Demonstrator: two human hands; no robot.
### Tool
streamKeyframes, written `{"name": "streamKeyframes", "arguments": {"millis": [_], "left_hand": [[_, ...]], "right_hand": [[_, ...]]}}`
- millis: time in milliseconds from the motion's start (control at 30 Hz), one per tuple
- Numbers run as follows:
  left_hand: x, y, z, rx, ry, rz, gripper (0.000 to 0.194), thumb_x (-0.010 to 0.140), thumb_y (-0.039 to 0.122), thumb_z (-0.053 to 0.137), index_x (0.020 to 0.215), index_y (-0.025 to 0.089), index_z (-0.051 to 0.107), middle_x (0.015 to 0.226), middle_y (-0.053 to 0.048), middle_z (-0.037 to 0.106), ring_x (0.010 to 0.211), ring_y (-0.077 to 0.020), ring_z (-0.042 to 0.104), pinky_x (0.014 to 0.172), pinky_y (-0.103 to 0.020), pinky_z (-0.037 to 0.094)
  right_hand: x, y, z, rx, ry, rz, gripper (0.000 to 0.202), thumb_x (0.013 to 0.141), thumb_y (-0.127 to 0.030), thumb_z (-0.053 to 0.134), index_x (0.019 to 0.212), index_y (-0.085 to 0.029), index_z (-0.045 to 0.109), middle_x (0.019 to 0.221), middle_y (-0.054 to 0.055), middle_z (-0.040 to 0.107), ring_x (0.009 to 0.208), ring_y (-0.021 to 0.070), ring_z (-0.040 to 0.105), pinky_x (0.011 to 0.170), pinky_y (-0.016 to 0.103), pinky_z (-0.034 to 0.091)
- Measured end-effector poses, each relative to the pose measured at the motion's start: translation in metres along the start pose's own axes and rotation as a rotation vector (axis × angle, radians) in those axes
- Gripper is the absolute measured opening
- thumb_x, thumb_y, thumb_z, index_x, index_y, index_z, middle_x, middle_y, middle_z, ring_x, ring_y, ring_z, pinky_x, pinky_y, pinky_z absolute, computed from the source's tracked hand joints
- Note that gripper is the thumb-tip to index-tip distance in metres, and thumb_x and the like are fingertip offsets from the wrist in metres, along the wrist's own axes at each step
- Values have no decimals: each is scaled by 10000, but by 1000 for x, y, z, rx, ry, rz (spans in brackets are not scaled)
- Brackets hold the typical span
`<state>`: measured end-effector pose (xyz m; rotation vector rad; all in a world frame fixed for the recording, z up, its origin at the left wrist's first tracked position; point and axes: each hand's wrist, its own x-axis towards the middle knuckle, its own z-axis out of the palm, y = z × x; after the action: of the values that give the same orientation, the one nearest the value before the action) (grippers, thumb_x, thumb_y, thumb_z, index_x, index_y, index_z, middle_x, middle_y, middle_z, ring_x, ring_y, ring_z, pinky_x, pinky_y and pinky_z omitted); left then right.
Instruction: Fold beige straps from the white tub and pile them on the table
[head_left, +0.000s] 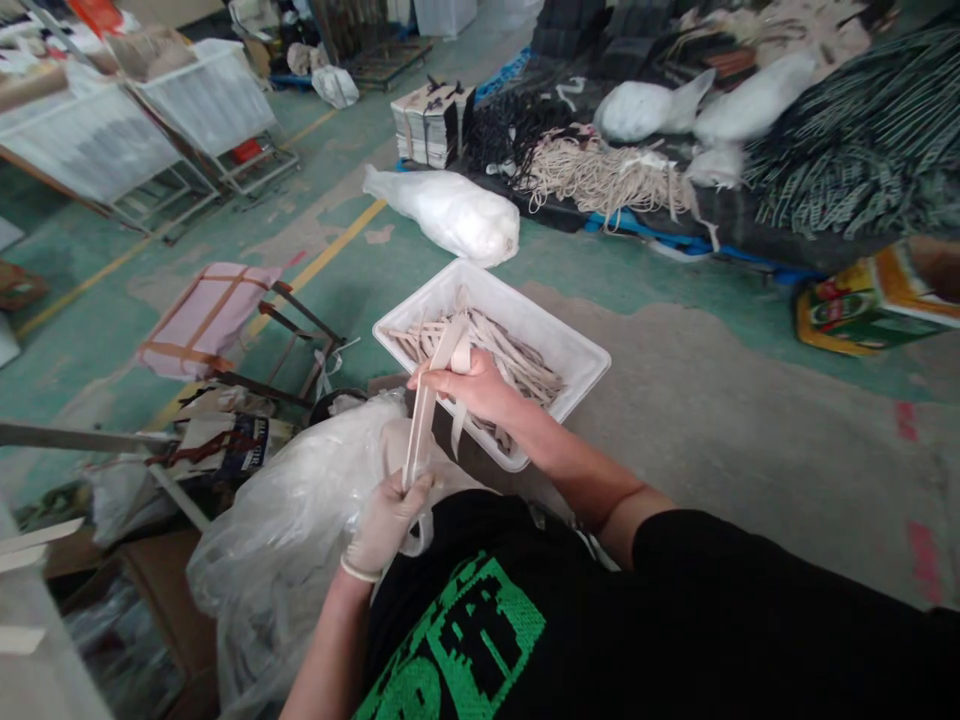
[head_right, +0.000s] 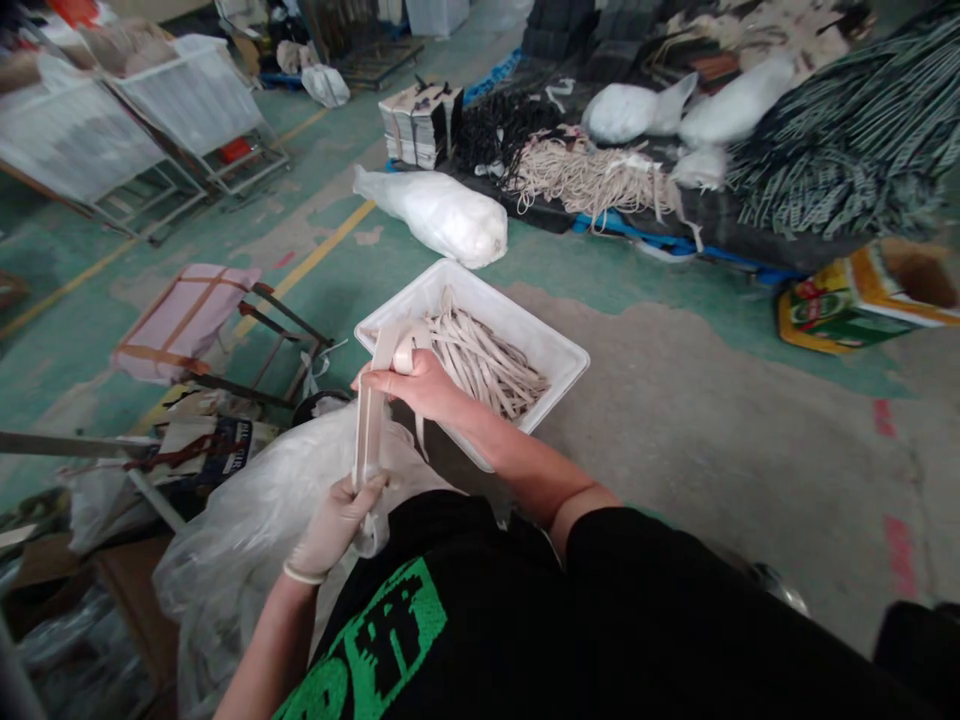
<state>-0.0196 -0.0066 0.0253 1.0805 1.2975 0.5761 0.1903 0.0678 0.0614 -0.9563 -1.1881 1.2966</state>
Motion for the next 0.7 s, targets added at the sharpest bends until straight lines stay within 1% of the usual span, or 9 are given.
{"name": "streamKeyframes", "arguments": {"millis": [67,133,233,300,333,400,500,600,700], "left_hand": [[-2,-3,-3,55,-4,50,218,702,435,848,800,246,798,760,-24,745,860,-288,679,864,-378,525],[-3,-7,-13,44,61,115,325,710,476,839,934,243,808,963,-43,780,1038,-297,675,1002,-376,486],[-9,-23,-43,-69,278,148,468,781,574,752,1053,195,788,1135,-93,764,1140,-273,662,1104,-376,431],[-17,-43,-71,-125,452,141,501,809,588,712,1075,168,775,1142,-114,761,1107,-256,684,1089,-384,454],[-23,-54,-87,-129,538,137,492,808,574,714,1064,159,773,1133,-117,763,1092,-249,693,1080,-384,466],[-36,-79,-115,-104,704,112,446,796,528,722,1025,150,773,1097,-112,772,1071,-235,705,1064,-377,485],[-55,-115,-142,69,874,-42,408,852,471,628,1032,131,764,1105,-114,775,1078,-228,711,1029,-351,514],[-62,-143,-147,354,837,-271,384,893,422,560,1051,137,764,1094,-113,782,1090,-243,708,993,-346,529],[-55,-160,-139,487,720,-381,278,840,384,662,962,168,787,1036,-116,793,1081,-292,710,978,-374,522]], "right_hand": [[4,-14,-12,-57,6,-62,218,834,-363,725,831,-153,786,842,53,752,662,131,615,556,231,478],[8,-31,-25,-131,87,-127,174,861,-286,700,819,-146,794,865,54,764,691,124,644,563,207,487],[16,-56,-47,-286,284,-248,210,863,-183,626,825,-78,804,865,81,781,702,83,664,587,185,434],[26,-66,-67,-421,331,-321,321,842,-218,547,762,-13,782,909,133,762,756,95,674,590,255,390],[32,-68,-77,-496,306,-334,397,813,-272,500,697,15,748,953,142,725,776,135,666,573,327,368],[46,-65,-98,-633,294,-388,314,756,-292,610,861,-67,801,1023,55,742,858,194,691,609,285,392],[58,-52,-119,-601,450,-389,296,905,-303,585,1110,-203,773,1063,4,768,926,159,741,583,146,491],[56,-37,-124,-347,580,-261,393,1053,-339,353,1037,-247,735,991,33,752,741,95,735,468,131,525],[46,-16,-120,-230,467,-243,457,1055,-406,358,948,-197,750,942,70,766,446,40,578,432,164,525]]}}
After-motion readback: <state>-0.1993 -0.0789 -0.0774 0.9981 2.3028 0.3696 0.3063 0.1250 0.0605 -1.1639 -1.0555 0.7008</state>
